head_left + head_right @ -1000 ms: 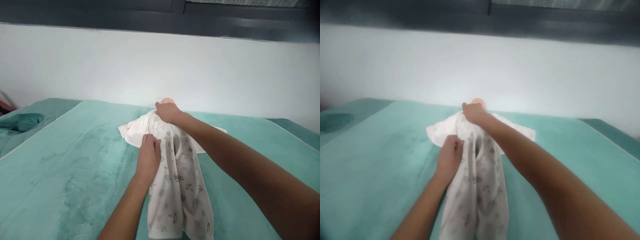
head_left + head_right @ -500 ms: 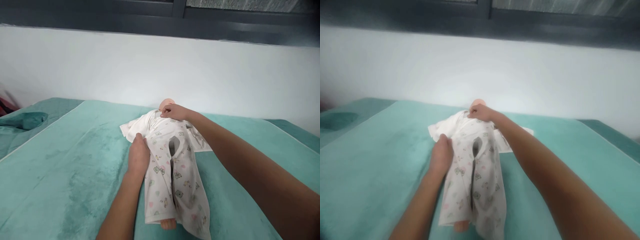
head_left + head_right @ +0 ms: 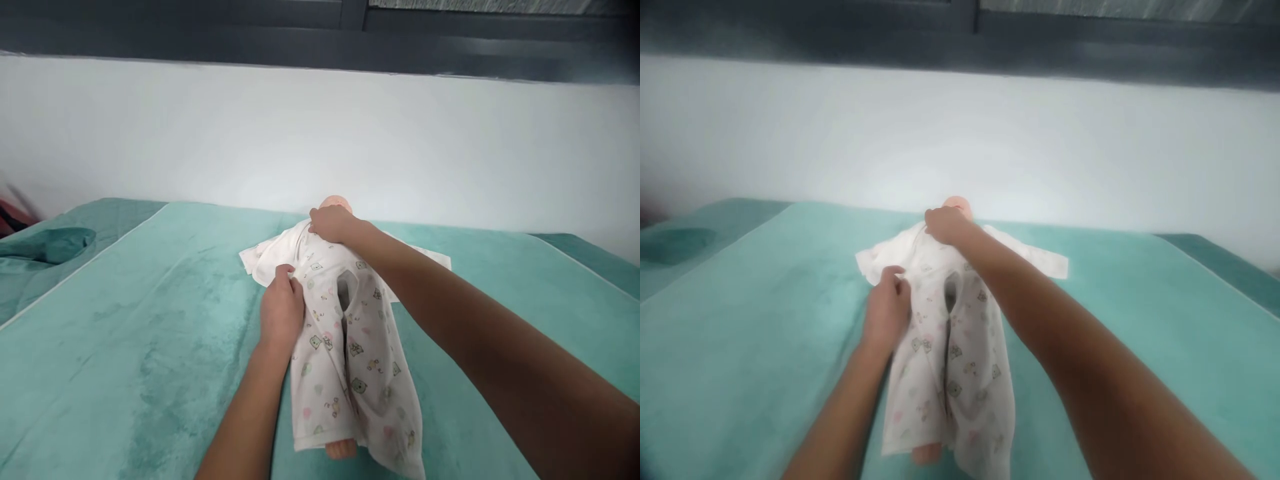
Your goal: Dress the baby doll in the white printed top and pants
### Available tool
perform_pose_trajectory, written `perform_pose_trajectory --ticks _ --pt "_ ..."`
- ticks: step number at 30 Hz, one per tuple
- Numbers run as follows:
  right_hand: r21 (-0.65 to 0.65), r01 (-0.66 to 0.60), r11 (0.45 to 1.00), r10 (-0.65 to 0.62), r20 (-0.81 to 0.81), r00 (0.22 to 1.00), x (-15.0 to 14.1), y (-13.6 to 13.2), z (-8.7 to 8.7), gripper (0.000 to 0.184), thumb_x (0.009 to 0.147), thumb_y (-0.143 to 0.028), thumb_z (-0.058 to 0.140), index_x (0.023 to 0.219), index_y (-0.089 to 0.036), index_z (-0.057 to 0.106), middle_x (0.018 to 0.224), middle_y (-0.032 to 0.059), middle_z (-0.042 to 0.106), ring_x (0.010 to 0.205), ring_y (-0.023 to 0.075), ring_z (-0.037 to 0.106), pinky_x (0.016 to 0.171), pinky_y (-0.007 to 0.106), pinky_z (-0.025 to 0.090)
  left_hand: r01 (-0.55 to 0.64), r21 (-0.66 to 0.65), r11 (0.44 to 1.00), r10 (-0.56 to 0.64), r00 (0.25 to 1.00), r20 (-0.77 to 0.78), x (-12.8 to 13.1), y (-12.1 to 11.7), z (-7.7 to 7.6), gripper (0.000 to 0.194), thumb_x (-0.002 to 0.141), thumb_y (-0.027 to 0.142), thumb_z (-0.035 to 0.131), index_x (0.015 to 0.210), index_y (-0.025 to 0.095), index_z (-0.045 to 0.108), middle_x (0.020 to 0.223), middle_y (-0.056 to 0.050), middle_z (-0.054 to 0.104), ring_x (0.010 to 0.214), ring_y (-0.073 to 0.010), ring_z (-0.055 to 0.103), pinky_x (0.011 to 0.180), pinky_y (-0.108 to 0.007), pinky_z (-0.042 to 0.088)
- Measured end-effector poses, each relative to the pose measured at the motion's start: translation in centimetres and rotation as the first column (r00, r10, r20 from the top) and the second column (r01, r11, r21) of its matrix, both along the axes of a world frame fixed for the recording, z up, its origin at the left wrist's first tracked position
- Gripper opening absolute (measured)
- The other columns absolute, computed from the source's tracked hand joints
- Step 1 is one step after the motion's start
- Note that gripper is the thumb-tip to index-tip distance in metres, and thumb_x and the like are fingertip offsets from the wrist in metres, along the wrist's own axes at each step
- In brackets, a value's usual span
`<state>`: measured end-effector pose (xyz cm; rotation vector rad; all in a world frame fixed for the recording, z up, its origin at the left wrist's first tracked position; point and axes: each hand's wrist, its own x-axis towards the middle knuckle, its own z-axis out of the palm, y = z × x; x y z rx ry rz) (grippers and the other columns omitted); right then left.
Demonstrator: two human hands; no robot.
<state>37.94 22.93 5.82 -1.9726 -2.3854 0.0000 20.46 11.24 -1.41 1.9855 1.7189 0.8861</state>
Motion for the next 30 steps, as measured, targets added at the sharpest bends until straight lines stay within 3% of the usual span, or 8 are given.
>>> perform_pose_trajectory --ticks 3,10,14,18,22,24,27,30 --pt "-0.009 0.055 0.998 -0.056 -0.021 0.998 -0.6 0.7 -0.3 0.029 0.088 -0.038 0.059 0.105 -0.014 0.060 0.100 0.0193 0.069 0.095 0.0323 0.064 0.083 0.041 0.043 -0.040 0.036 0.999 0.039 0.999 0.036 -0.2 0.0 0.1 0.028 0.088 0.020 0.040 0.112 0.021 0.054 0.064 0.000 0.057 0.061 -0.0187 0.054 0.055 -0.026 0.030" --pt "-0.068 0.133 0.989 -0.140 -0.122 0.983 0.0 0.1 -0.4 0.043 0.082 -0.053 0.059 0.107 -0.018 0.058 0.107 0.0130 0.068 0.092 0.0266 0.063 0.076 0.035 0.046 0.121 -0.066 0.990 -0.101 0.961 0.256 0.0 -0.1 0.4 0.024 0.081 0.021 0.047 0.100 0.023 0.062 0.060 0.005 0.054 0.057 -0.0134 0.051 0.058 -0.024 0.035" --pt "0.145 0.182 0.973 -0.152 -0.196 0.969 -1.5 -2.1 -1.3 0.035 0.083 -0.035 0.057 0.111 -0.014 0.056 0.123 0.0177 0.059 0.114 0.0326 0.051 0.089 0.041 0.043 0.139 -0.081 0.987 -0.108 0.946 0.305 -0.3 0.2 0.3 0.023 0.081 0.026 0.049 0.100 0.021 0.062 0.059 0.006 0.053 0.057 -0.0130 0.051 0.057 -0.023 0.037" --pt "0.312 0.041 0.949 0.077 -0.356 0.931 -3.6 -9.3 -3.0 0.026 0.086 -0.025 0.053 0.110 -0.018 0.058 0.119 0.0120 0.062 0.116 0.0275 0.051 0.102 0.043 0.037 0.138 -0.079 0.987 -0.102 0.930 0.353 -0.4 0.0 -0.1 0.023 0.080 0.027 0.051 0.100 0.021 0.061 0.061 0.006 0.052 0.058 -0.0127 0.051 0.059 -0.023 0.039" --pt "0.282 -0.077 0.956 0.236 -0.587 0.774 -4.4 -20.7 -4.1 0.029 0.091 -0.025 0.051 0.120 -0.025 0.053 0.131 0.0068 0.057 0.126 0.0219 0.046 0.106 0.039 0.038 0.134 -0.026 0.991 -0.114 0.919 0.378 -1.0 -2.3 -0.5 0.017 0.084 0.029 0.051 0.096 0.021 0.061 0.064 0.005 0.051 0.061 -0.0125 0.050 0.062 -0.024 0.040" --pt "0.217 -0.076 0.973 0.201 -0.639 0.743 -4.3 -26.1 -4.5 0.026 0.091 -0.021 0.051 0.115 -0.029 0.054 0.126 0.0044 0.059 0.120 0.0206 0.049 0.102 0.038 0.042 0.164 -0.021 0.986 -0.142 0.906 0.398 -1.9 -4.5 -0.8 0.018 0.087 0.034 0.051 0.094 0.021 0.061 0.066 0.004 0.053 0.063 -0.0124 0.050 0.063 -0.023 0.041" --pt "0.127 -0.056 0.990 0.119 -0.576 0.808 -4.3 -31.7 -5.2 0.026 0.088 -0.013 0.052 0.107 -0.029 0.057 0.110 0.0033 0.064 0.105 0.0226 0.056 0.095 0.042 0.043 0.261 -0.028 0.965 -0.228 0.884 0.409 -3.6 -8.6 -1.5 0.021 0.090 0.038 0.051 0.090 0.020 0.063 0.074 0.002 0.058 0.069 -0.0130 0.053 0.066 -0.024 0.042" --pt "0.109 -0.014 0.994 0.059 -0.421 0.905 -4.7 -33.7 -6.1 0.030 0.082 -0.007 0.055 0.105 -0.027 0.059 0.107 0.0055 0.066 0.101 0.0268 0.056 0.092 0.047 0.041 0.412 0.018 0.911 -0.391 0.848 0.357 -5.1 -12.5 -2.4 0.020 0.091 0.038 0.053 0.094 0.021 0.065 0.079 0.000 0.060 0.076 -0.0148 0.056 0.073 -0.026 0.045"
